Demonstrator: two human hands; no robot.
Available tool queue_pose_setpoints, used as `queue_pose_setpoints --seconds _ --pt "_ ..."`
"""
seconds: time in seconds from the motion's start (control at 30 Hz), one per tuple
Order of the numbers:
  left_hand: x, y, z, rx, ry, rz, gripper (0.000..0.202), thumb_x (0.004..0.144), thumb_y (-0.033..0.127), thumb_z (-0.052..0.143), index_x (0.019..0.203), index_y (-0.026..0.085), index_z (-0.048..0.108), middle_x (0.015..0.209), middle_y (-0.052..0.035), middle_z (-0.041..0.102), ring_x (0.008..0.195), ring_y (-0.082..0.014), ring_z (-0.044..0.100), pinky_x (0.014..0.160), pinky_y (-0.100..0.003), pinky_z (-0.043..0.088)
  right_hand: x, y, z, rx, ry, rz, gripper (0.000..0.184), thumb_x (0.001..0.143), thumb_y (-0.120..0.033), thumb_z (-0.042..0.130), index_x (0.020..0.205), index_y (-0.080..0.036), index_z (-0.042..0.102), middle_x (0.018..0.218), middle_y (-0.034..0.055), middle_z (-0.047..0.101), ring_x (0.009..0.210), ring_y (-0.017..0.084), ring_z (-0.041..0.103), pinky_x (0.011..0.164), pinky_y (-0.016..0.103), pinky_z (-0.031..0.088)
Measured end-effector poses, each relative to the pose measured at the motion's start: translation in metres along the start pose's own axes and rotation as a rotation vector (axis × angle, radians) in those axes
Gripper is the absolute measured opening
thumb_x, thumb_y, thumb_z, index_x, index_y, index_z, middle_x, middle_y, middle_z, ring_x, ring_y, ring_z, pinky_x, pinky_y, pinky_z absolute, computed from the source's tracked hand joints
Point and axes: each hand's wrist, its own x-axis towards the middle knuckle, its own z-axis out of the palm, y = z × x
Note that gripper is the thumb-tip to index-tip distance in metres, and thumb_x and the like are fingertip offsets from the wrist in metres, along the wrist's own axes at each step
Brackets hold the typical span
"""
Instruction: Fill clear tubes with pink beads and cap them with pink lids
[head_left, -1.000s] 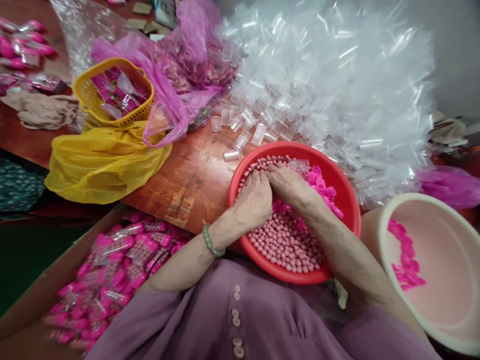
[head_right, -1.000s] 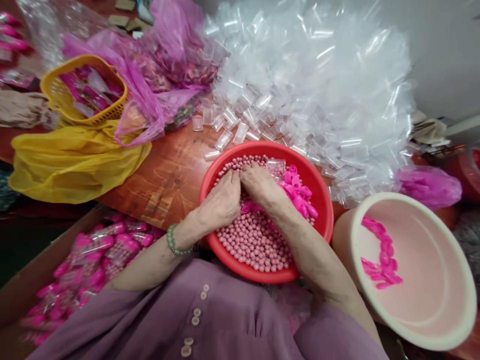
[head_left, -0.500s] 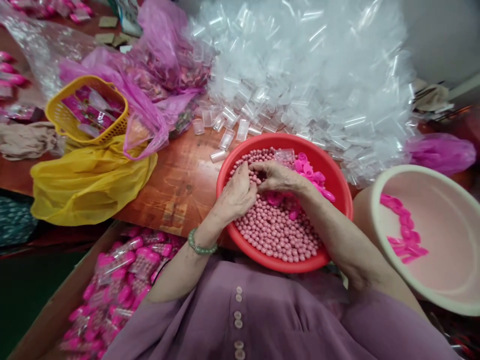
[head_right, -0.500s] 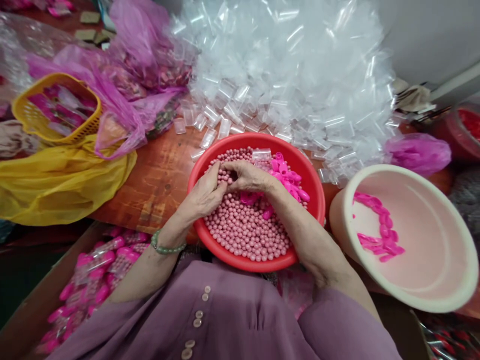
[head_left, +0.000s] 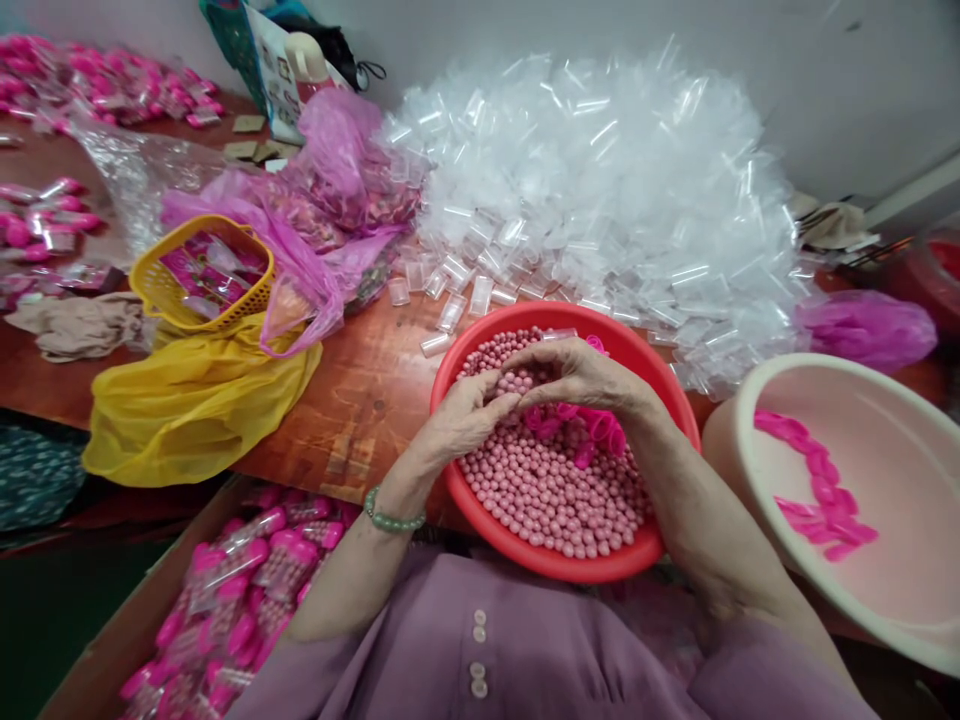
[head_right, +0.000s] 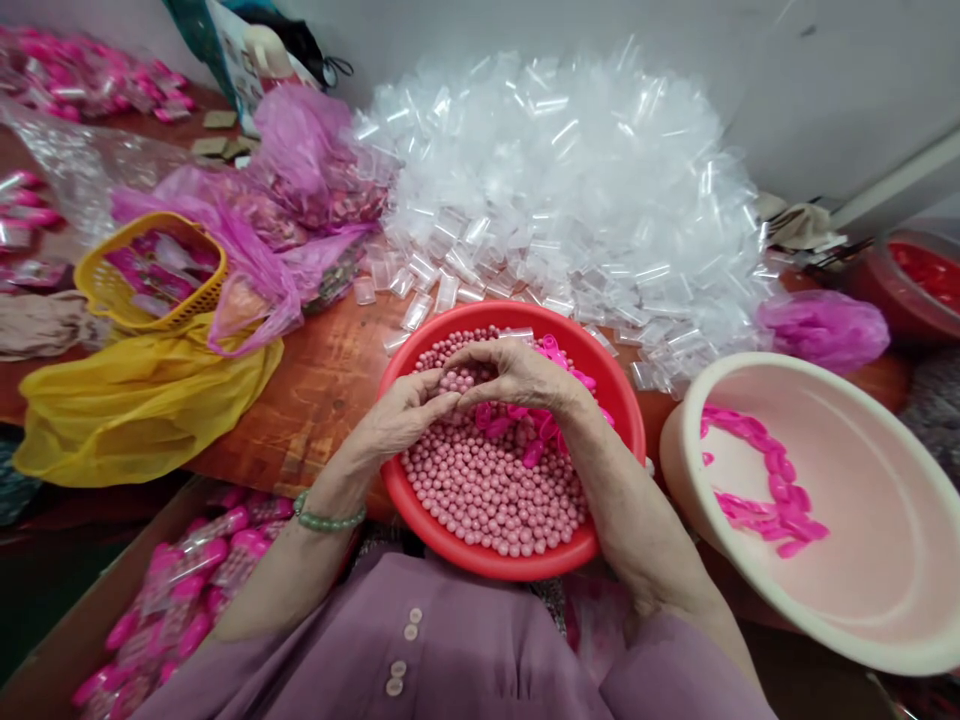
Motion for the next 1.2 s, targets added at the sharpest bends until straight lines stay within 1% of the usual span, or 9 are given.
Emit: queue_pose_setpoints --seconds 0.1,0.2,0.37,0.47,0.57,0.77,0.9,1.0,1.2 --pt "-0.001 0.002 0.000 -0.003 0.004 -0.020 0.023 0.083 0.031 0.060 0.093 0.011 0.062 0.083 -0.0017 0.063 0.075 -0.0124 0.057 0.071 -0.025 0.046 -0.002 -0.001 -0.003 0.048 0.027 -0.013 0.033 0.073 -0.042 0.078 0.095 -0.017 0.075 0.083 0.0024 0.070 0.075 0.015 0.061 0.068 0.026 0.048" --pt "0.000 0.003 0.001 0.027 0.066 0.003 0.016 0.081 0.029 0.062 0.080 0.013 0.058 0.073 0.0030 0.053 0.067 -0.0095 0.048 0.065 -0.022 0.040 -0.004 -0.001 -0.005 0.117 0.078 0.005 0.030 0.071 -0.042 0.079 0.084 -0.016 0.073 0.076 0.0013 0.067 0.069 0.014 0.059 0.063 0.026 0.047" --pt "0.000 0.005 0.000 -0.051 0.092 0.031 0.019 0.083 0.032 0.062 0.090 0.015 0.058 0.081 0.0028 0.055 0.074 -0.0094 0.051 0.073 -0.023 0.042 -0.006 0.002 -0.009 0.053 0.145 0.076 0.031 0.074 -0.044 0.076 0.077 -0.015 0.069 0.063 -0.0014 0.058 0.058 0.011 0.050 0.055 0.024 0.041" --pt "-0.001 0.007 -0.001 0.015 0.105 0.023 0.018 0.084 0.032 0.061 0.089 0.015 0.058 0.078 0.0036 0.054 0.071 -0.0088 0.048 0.070 -0.022 0.040 -0.007 0.002 -0.009 -0.023 0.188 0.046 0.033 0.074 -0.045 0.075 0.091 -0.017 0.071 0.086 0.0038 0.066 0.070 0.014 0.056 0.064 0.027 0.047" --pt "-0.001 0.007 0.000 -0.048 0.099 -0.001 0.018 0.082 0.030 0.061 0.089 0.015 0.057 0.079 0.0029 0.055 0.072 -0.0095 0.050 0.072 -0.023 0.043 -0.007 -0.002 -0.007 -0.110 0.162 -0.033 0.035 0.076 -0.044 0.075 0.103 -0.022 0.072 0.110 0.0070 0.064 0.081 0.016 0.058 0.073 0.030 0.049" --pt "0.001 0.003 0.000 -0.287 -0.020 -0.011 0.046 0.080 0.032 0.068 0.121 0.015 0.057 0.109 -0.0073 0.066 0.096 -0.0181 0.063 0.089 -0.032 0.050 -0.002 -0.009 0.004 -0.108 0.056 -0.091 0.029 0.081 -0.039 0.071 0.103 -0.020 0.069 0.087 0.0027 0.065 0.077 0.016 0.056 0.068 0.027 0.045" --pt "0.001 0.001 -0.004 -0.251 -0.019 -0.022 0.034 0.078 0.033 0.071 0.103 0.012 0.062 0.099 -0.0057 0.065 0.091 -0.0165 0.062 0.085 -0.030 0.050 -0.001 -0.010 0.008 -0.021 0.042 -0.055 0.024 0.082 -0.039 0.070 0.088 -0.017 0.063 0.079 0.0004 0.060 0.069 0.012 0.052 0.062 0.024 0.043" --pt "0.001 0.001 -0.005 -0.233 0.000 -0.028 0.024 0.079 0.032 0.070 0.090 0.013 0.060 0.090 -0.0027 0.063 0.084 -0.0133 0.061 0.082 -0.027 0.050 0.000 -0.008 0.010 0.053 0.022 -0.013 0.029 0.079 -0.041 0.072 0.080 -0.018 0.055 0.072 -0.0034 0.052 0.062 0.010 0.046 0.056 0.022 0.038" --pt "0.001 0.004 -0.005 -0.290 0.010 -0.068 0.020 0.082 0.028 0.066 0.093 0.014 0.058 0.090 -0.0016 0.061 0.079 -0.0120 0.062 0.080 -0.031 0.055 -0.001 0.001 0.006 0.084 0.026 0.000 0.036 0.081 -0.043 0.070 0.069 -0.020 0.046 0.063 -0.0067 0.041 0.057 0.008 0.037 0.053 0.023 0.032"
